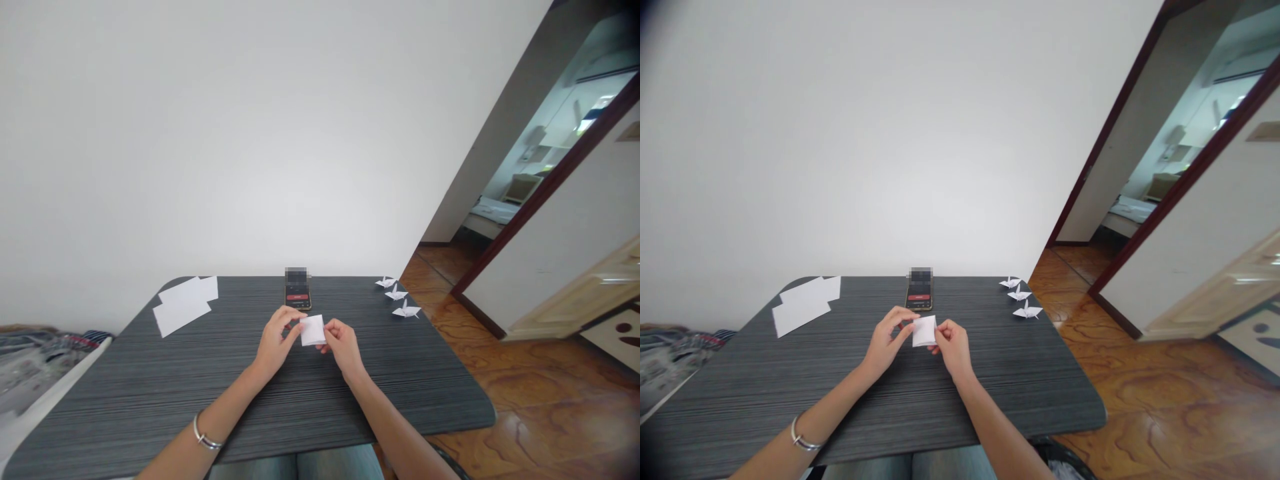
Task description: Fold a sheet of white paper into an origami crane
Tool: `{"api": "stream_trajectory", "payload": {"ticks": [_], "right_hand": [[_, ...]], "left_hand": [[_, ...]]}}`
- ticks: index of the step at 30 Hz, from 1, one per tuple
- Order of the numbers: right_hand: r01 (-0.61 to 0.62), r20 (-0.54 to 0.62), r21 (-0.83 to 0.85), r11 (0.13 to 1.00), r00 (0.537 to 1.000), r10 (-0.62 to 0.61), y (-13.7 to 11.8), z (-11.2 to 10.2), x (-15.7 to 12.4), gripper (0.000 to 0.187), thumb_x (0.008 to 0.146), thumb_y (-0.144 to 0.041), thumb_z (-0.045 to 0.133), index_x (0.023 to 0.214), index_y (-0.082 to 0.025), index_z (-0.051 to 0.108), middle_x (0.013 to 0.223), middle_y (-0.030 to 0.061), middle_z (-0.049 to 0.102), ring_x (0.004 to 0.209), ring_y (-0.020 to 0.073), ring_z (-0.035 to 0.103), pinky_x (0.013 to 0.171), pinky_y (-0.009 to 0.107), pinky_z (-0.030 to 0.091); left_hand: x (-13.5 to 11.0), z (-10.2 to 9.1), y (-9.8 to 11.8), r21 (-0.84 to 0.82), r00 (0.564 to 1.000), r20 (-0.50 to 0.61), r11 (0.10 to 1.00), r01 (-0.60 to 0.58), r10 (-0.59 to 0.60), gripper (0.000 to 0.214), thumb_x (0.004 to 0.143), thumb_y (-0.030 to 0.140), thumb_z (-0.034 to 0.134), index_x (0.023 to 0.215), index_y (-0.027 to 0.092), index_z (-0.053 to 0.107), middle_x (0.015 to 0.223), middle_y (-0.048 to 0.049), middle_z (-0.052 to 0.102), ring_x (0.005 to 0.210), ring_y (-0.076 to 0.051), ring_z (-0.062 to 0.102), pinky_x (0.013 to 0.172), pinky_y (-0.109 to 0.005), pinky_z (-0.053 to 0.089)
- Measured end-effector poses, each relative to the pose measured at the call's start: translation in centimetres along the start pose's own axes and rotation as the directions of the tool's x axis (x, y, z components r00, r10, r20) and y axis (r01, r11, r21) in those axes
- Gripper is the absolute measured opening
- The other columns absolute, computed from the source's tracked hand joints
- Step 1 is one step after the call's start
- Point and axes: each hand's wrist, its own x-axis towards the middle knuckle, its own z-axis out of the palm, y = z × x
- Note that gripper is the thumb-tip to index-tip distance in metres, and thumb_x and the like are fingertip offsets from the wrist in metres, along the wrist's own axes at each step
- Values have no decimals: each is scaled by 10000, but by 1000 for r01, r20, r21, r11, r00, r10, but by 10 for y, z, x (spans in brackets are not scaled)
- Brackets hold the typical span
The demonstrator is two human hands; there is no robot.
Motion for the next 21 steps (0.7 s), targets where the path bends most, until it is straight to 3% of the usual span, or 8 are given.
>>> {"api": "stream_trajectory", "payload": {"ticks": [5, 12, 21], "right_hand": [[30, -32, 41, 999, 999, -29, -2, 0, 0, 172, 672, -290, 564, 595, -175, 463, 462, -39, 563, 383, 100, 526, 378, 197, 420], [18, -10, 45, 999, 1000, -18, -1, 4, -2, 193, 655, -322, 587, 613, -176, 468, 503, -18, 600, 472, 147, 598, 417, 228, 471], [9, 88, -45, 999, 996, -5, -3, 14, -9, 162, 668, -238, 567, 575, -181, 446, 510, -4, 613, 446, 141, 583, 428, 236, 470]], "left_hand": [[-3, 2, 4, 84, 980, 107, 981, -176, 167, 355, 684, 290, 615, 1025, 210, 556, 1042, -77, 534, 986, -218, 470, 865, -371, 372], [-5, 6, -3, 152, 986, 94, 977, -151, 138, 308, 728, 182, 530, 1035, 199, 528, 1070, -81, 525, 1021, -210, 471, 889, -372, 381], [-9, 9, -17, 262, 989, 75, 955, -141, 125, 434, 693, 63, 462, 1110, 182, 467, 1095, -79, 539, 1026, -196, 488, 896, -366, 396]]}}
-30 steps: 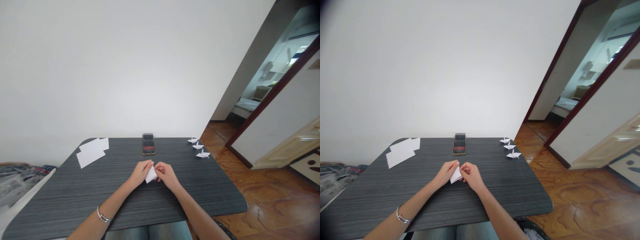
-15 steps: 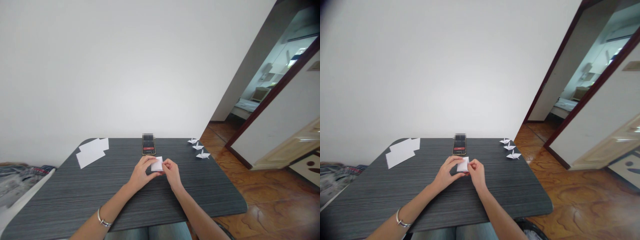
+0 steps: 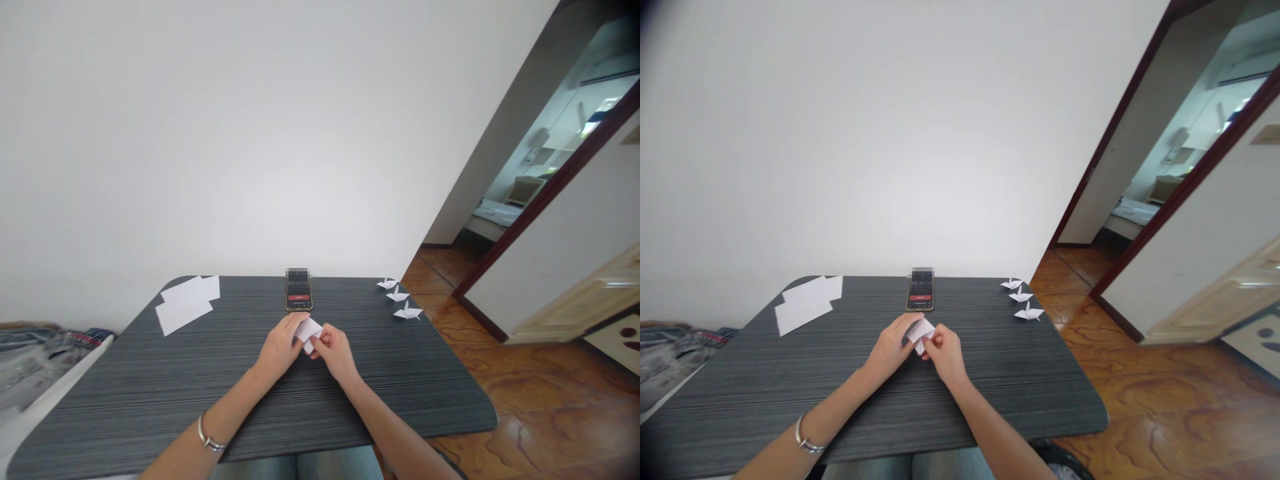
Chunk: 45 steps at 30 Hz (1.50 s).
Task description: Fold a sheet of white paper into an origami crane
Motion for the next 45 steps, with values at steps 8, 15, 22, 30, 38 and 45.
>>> {"api": "stream_trajectory", "payload": {"ticks": [8, 15, 22, 30, 38, 45], "right_hand": [[-27, 92, -99, 995, 995, 36, 5, 5, -1, 100, 647, -150, 506, 589, -191, 435, 474, -35, 588, 416, 135, 566, 431, 241, 470], [2, 55, -161, 987, 998, 6, 10, 3, 0, 82, 670, -156, 477, 637, -197, 414, 465, -67, 547, 398, 121, 556, 398, 215, 455], [48, 44, -136, 989, 998, -43, 11, 1, 0, 126, 707, -214, 503, 810, -209, 432, 585, -43, 605, 486, 144, 601, 397, 217, 472], [59, -18, -33, 998, 998, -60, 5, 2, -1, 174, 704, -224, 533, 850, -201, 441, 724, -13, 611, 543, 126, 593, 451, 233, 517], [-28, 34, 240, 970, 999, 21, -2, -1, 0, 223, 726, -387, 537, 811, -187, 489, 720, -14, 574, 557, 99, 565, 438, 203, 504], [-268, 279, 313, 911, 943, 182, -3, 1, -4, 355, 746, -471, 510, 943, -177, 481, 742, 50, 644, 593, 156, 646, 456, 197, 472]], "left_hand": [[-3, 2, -8, 34, 994, 98, 998, -44, 40, 375, 721, 113, 505, 1090, 178, 512, 1054, -83, 584, 955, -198, 541, 826, -334, 448], [1, -1, -6, -16, 996, 73, 998, 56, -54, 267, 725, 78, 476, 933, 195, 594, 944, -41, 621, 855, -167, 572, 776, -287, 449], [6, -7, 3, -96, 989, 47, 985, 145, -141, 213, 710, 85, 477, 851, 188, 600, 828, -19, 619, 753, -150, 566, 680, -249, 437], [7, -4, 6, -182, 983, 72, 967, 178, -167, 167, 748, 163, 484, 871, 181, 596, 813, -26, 563, 698, -133, 524, 579, -217, 416], [8, -6, 6, -253, 981, 2, 949, 186, -192, 156, 748, 173, 494, 862, 180, 600, 824, -33, 553, 729, -140, 531, 550, -210, 415], [6, -6, 7, -291, 983, -61, 945, 147, -171, 161, 757, 157, 488, 882, 184, 585, 850, -33, 541, 758, -139, 531, 570, -213, 421]]}}
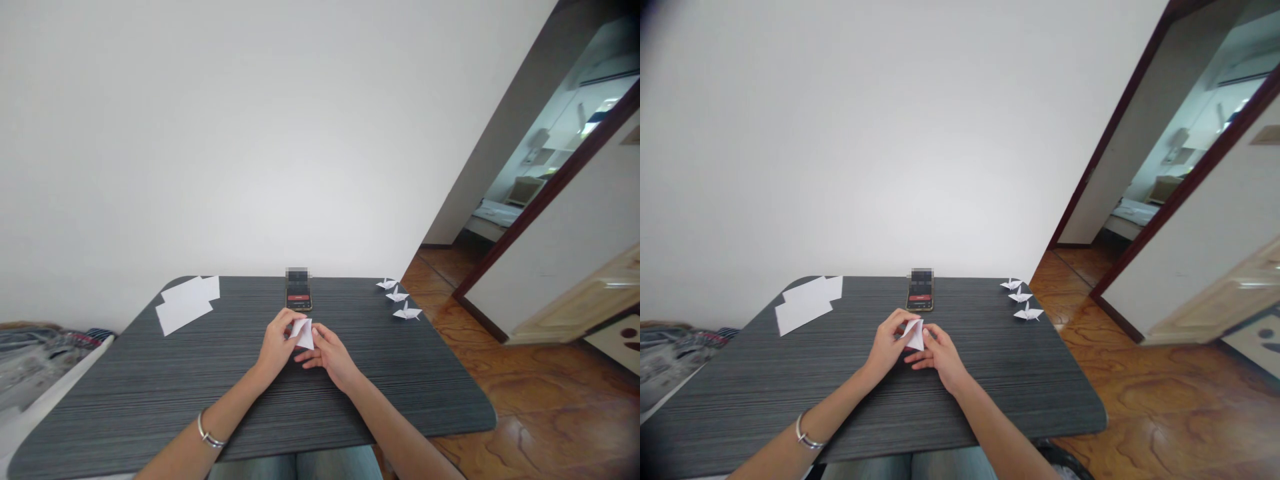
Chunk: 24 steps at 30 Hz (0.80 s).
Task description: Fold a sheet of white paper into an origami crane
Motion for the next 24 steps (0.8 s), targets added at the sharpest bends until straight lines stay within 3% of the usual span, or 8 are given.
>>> {"api": "stream_trajectory", "payload": {"ticks": [3, 9, 17, 24], "right_hand": [[-29, 72, 16, 999, 997, 27, 0, 2, -2, 346, 771, -459, 485, 941, -158, 490, 708, 67, 657, 555, 137, 637, 446, 178, 454], [12, 16, 28, 1000, 1000, -13, -2, 1, 0, 323, 732, -408, 562, 891, -128, 531, 670, 72, 661, 513, 117, 615, 441, 168, 448], [-5, 53, 85, 996, 999, 0, -2, 1, -2, 320, 718, -369, 594, 925, -133, 532, 642, 39, 635, 506, 95, 591, 468, 172, 460], [0, -3, 34, 999, 1000, 0, -5, 1, -2, 284, 688, -379, 612, 797, -118, 591, 617, 25, 614, 472, 78, 555, 456, 169, 445]], "left_hand": [[-1, 0, 0, 2, 1000, -8, 1000, -15, 15, 161, 759, 151, 489, 887, 186, 581, 847, -28, 538, 762, -137, 529, 591, -218, 416], [-1, 1, 0, -8, 1000, -2, 1000, -14, 14, 162, 767, 158, 486, 902, 183, 572, 847, -27, 543, 754, -134, 529, 607, -223, 410], [-2, 0, 5, 12, 1000, 15, 1000, -6, 6, 161, 782, 201, 471, 905, 181, 573, 845, -31, 552, 740, -139, 525, 614, -232, 408], [-2, -1, 9, -16, 1000, 13, 1000, -10, 10, 192, 800, 201, 426, 910, 173, 580, 878, -49, 580, 825, -166, 537, 739, -287, 412]]}}
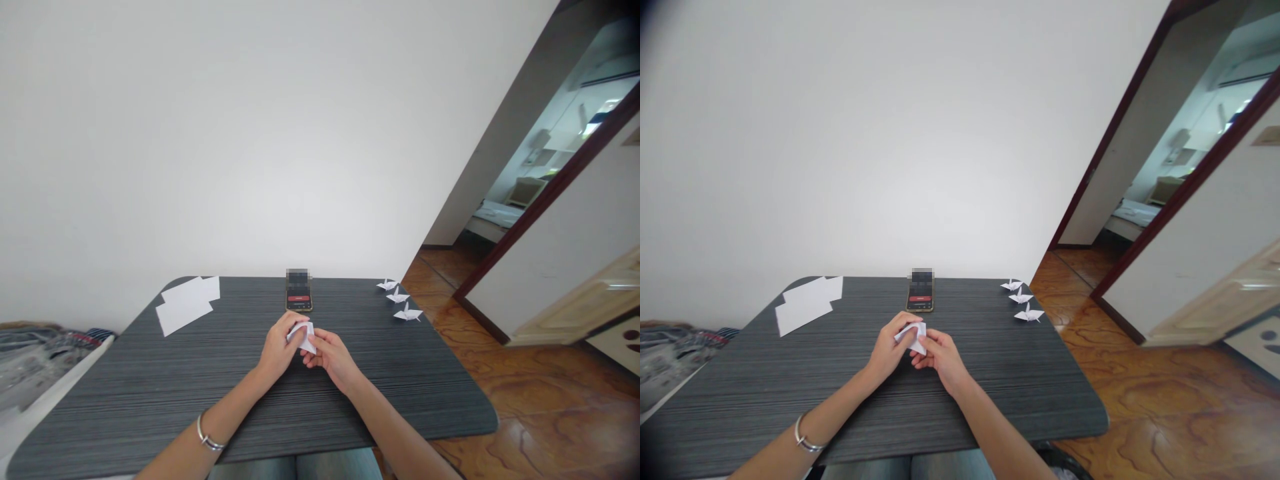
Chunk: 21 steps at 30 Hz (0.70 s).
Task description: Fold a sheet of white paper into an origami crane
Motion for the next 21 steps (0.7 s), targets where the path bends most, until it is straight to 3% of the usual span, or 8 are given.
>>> {"api": "stream_trajectory", "payload": {"ticks": [6, 10, 15, 21], "right_hand": [[121, -112, -203, 972, 983, -146, 2, -3, 3, 318, 688, -422, 579, 665, -107, 621, 577, 29, 613, 440, 88, 547, 427, 182, 439], [190, -143, -328, 925, 958, -248, 2, -5, 3, 317, 728, -420, 528, 684, -124, 633, 573, 25, 617, 463, 116, 574, 440, 204, 452], [223, -141, -334, 916, 949, -282, 1, -5, 2, 285, 728, -392, 541, 786, -132, 640, 571, 18, 618, 482, 131, 586, 468, 226, 468], [220, -115, -310, 925, 957, -266, 0, -3, 2, 256, 693, -351, 590, 812, -129, 638, 591, 25, 630, 477, 124, 569, 473, 235, 464]], "left_hand": [[1, 2, -7, -26, 999, 47, 999, 23, -22, 241, 806, 197, 422, 1002, 177, 562, 1038, -67, 584, 961, -183, 529, 846, -316, 399], [1, 1, -8, 12, 996, 66, 998, -60, 59, 262, 818, 192, 414, 1033, 195, 564, 1151, -67, 532, 1071, -184, 465, 930, -346, 343], [1, -2, -5, 75, 985, 34, 982, -173, 171, 246, 808, 180, 435, 998, 204, 589, 1139, -76, 528, 1095, -200, 435, 934, -391, 337], [0, -2, -7, 15, 990, -8, 990, -139, 140, 241, 819, 162, 400, 922, 195, 616, 1085, -74, 567, 1018, -187, 504, 886, -374, 394]]}}
